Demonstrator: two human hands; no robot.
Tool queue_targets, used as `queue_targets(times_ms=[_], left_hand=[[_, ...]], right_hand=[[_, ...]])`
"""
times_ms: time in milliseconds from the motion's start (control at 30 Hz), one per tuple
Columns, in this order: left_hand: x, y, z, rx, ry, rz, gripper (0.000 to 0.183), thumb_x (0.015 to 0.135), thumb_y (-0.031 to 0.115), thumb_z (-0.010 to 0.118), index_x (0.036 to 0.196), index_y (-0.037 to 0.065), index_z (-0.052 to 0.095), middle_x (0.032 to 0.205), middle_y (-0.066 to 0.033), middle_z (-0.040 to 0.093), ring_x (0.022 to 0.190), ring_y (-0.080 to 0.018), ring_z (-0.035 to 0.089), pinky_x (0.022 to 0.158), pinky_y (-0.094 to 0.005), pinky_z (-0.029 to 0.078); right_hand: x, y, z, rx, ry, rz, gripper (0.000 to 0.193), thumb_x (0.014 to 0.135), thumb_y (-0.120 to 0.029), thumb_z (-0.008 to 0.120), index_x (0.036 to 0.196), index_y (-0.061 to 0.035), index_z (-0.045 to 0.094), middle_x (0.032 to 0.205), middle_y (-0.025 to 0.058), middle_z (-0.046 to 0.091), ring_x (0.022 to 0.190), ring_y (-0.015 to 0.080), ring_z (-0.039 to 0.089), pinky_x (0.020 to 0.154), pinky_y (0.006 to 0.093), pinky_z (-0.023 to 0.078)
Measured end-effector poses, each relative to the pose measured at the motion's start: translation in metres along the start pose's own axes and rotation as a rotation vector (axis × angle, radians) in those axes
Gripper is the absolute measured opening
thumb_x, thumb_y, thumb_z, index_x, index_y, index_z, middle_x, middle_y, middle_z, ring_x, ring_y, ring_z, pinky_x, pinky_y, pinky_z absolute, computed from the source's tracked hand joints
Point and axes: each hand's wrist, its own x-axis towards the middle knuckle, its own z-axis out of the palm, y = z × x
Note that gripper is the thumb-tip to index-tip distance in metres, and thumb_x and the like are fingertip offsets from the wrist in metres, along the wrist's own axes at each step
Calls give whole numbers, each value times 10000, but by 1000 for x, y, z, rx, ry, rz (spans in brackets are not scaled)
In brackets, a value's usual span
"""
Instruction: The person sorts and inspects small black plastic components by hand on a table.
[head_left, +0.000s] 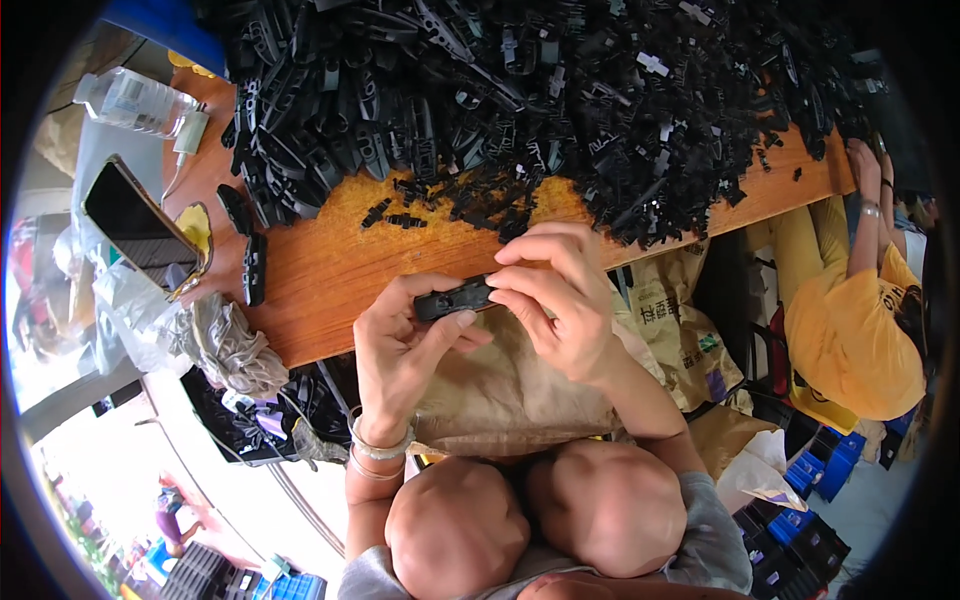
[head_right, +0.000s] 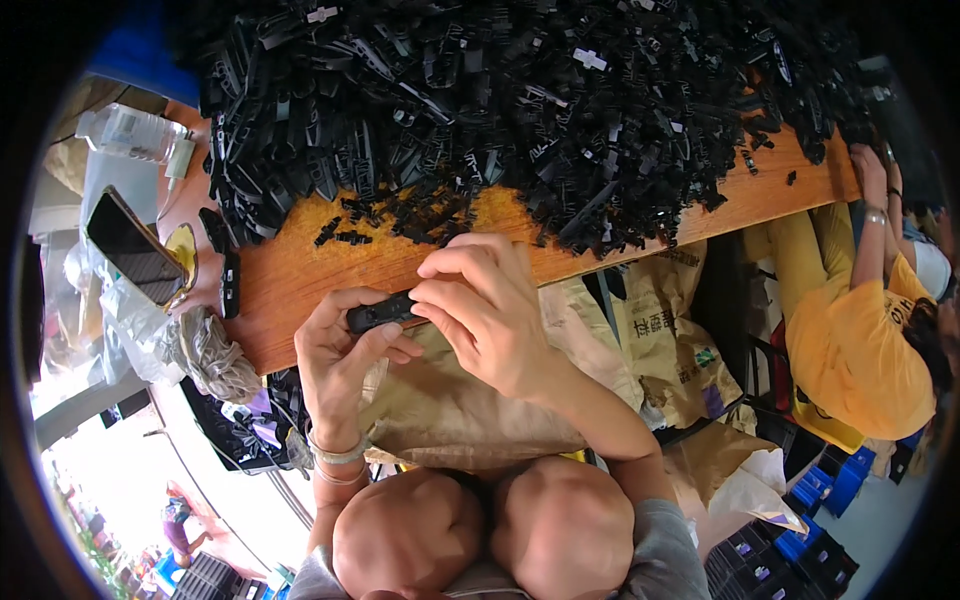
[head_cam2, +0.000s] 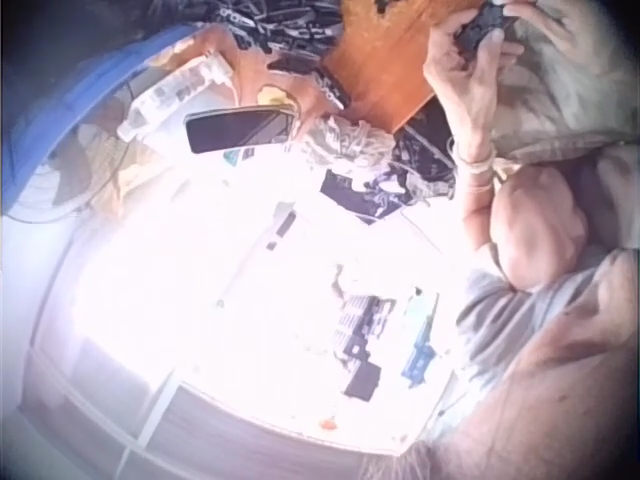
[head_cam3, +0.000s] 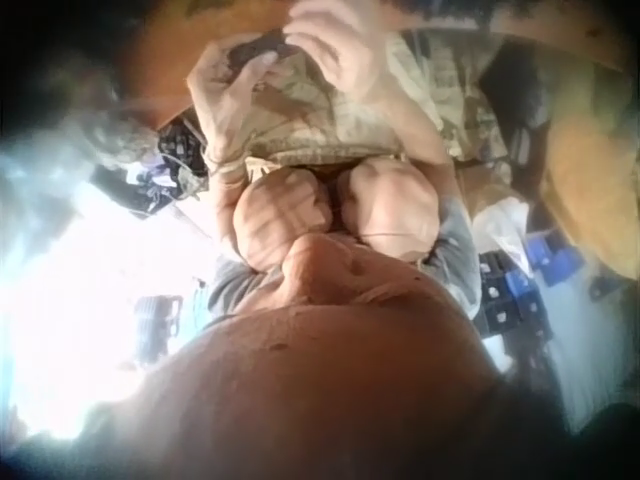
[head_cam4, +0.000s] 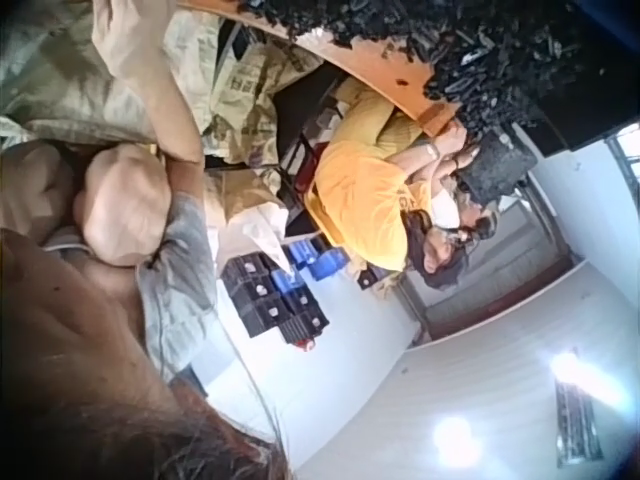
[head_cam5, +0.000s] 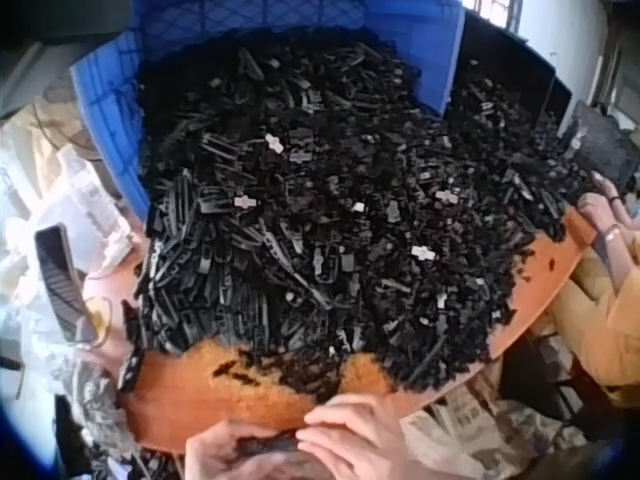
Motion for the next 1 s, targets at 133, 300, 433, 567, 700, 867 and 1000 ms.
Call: queue_targets(times_ms=[133, 300, 433, 567, 700, 867, 1000], left_hand=[[-6, 0, 1, -113, 40, -24, 227, 804, -50, 653, 1012, -53, 563, 877, -120, 646, 755, -156, 663, 650, -230, 532], [-13, -2, -2, 189, -24, 183, 159, 775, 3, 691, 903, -10, 598, 760, -69, 658, 657, -105, 650, 590, -213, 502], [-14, 11, -12, 225, -208, 125, 246, 803, 42, 680, 1037, -4, 619, 814, -109, 684, 669, -154, 679, 631, -254, 532], [-14, 12, -50, 819, -73, 389, 363, 765, 133, 730, 1095, 24, 625, 986, -153, 658, 894, -286, 635, 812, -347, 480], [15, 8, -110, 1572, 1006, 677, 303, 756, 96, 699, 1036, 12, 618, 823, -115, 585, 786, -312, 526, 722, -410, 425], [18, -13, -110, 1368, 909, 404, 199, 748, 53, 673, 920, 25, 576, 777, -98, 596, 799, -290, 556, 743, -389, 439], [13, -17, -82, 947, 927, 537, 208, 783, 0, 647, 936, 29, 508, 791, -90, 603, 665, -184, 600, 583, -300, 476]], right_hand=[[-4, -7, -4, -116, -63, -103, 276, 660, 14, 732, 922, -36, 661, 1003, 86, 609, 891, 274, 563, 747, 334, 445], [-10, -14, -16, 359, -279, 436, 312, 734, -80, 752, 1023, -16, 653, 827, 78, 658, 681, 137, 607, 605, 270, 468], [-10, -13, -24, 340, -324, 333, 297, 735, -95, 754, 1006, -16, 665, 797, 89, 653, 627, 173, 589, 571, 283, 458], [-5, 0, -36, 406, -643, 330, 232, 746, -93, 735, 961, -25, 679, 763, 88, 638, 642, 215, 583, 583, 303, 464], [7, 10, -7, 58, -112, 107, 210, 704, -102, 762, 876, -22, 672, 822, 73, 601, 725, 203, 562, 608, 307, 426], [19, 17, 20, -432, -94, 52, 255, 659, -65, 761, 880, -54, 632, 899, 29, 522, 851, 228, 490, 741, 362, 366], [15, 23, 30, -491, -12, 10, 249, 657, -5, 724, 863, -64, 598, 931, 31, 542, 875, 231, 509, 749, 378, 354]])
